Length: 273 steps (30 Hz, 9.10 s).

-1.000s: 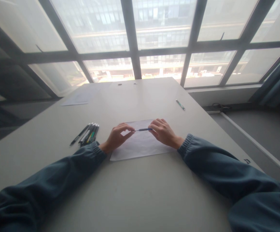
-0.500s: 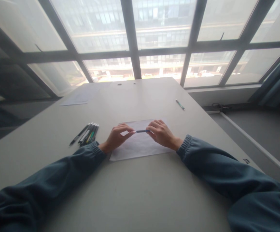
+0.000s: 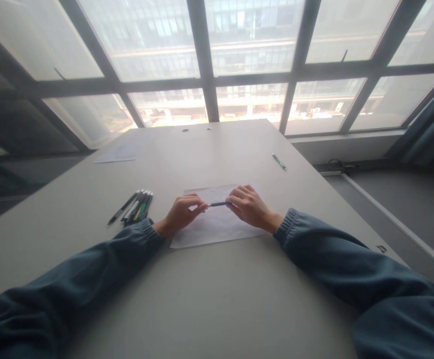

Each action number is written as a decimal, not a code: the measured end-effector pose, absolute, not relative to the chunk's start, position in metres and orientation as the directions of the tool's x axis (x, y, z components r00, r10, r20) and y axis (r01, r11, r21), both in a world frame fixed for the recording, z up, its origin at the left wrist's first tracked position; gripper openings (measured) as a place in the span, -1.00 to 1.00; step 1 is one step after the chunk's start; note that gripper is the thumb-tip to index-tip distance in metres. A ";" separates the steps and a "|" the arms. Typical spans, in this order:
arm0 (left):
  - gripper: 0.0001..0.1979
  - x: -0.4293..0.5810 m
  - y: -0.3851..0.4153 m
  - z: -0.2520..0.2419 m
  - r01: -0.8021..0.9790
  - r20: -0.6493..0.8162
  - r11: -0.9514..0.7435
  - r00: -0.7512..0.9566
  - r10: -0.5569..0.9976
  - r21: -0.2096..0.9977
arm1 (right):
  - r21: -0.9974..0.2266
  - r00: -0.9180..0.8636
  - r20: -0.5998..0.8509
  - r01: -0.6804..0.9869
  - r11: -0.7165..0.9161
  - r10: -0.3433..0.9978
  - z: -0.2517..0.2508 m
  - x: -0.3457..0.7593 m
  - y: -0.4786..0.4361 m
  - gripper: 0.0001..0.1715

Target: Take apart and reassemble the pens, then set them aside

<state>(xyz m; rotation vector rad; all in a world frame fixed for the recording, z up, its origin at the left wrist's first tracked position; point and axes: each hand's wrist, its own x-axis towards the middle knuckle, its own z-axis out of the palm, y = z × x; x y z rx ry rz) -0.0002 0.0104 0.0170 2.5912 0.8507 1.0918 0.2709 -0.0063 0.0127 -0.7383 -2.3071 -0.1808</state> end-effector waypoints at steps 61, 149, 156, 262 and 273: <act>-0.63 -0.003 0.010 0.014 0.453 0.581 -0.765 0.498 0.644 0.458 | -0.037 -0.658 0.631 0.504 0.863 0.412 0.011 0.269 -0.006 -0.80; -0.79 0.000 0.008 0.015 0.425 0.499 -0.782 0.606 0.619 0.455 | -0.061 -0.659 0.620 0.500 0.864 0.426 0.009 0.273 -0.004 -0.87; -0.77 -0.002 0.009 0.011 0.455 0.453 -0.742 0.594 0.665 0.492 | -0.046 -0.663 0.620 0.503 0.863 0.420 0.011 0.271 -0.007 -0.84; -0.66 -0.006 0.017 0.001 0.629 0.405 -0.718 0.598 0.692 0.298 | -0.886 -0.246 0.057 -0.460 -0.065 0.967 0.017 0.286 0.013 -0.30; -0.49 -0.003 0.007 0.012 0.525 0.224 -0.809 0.783 0.581 0.262 | -0.975 -0.207 0.117 -0.208 0.073 0.971 0.011 0.274 0.005 -0.63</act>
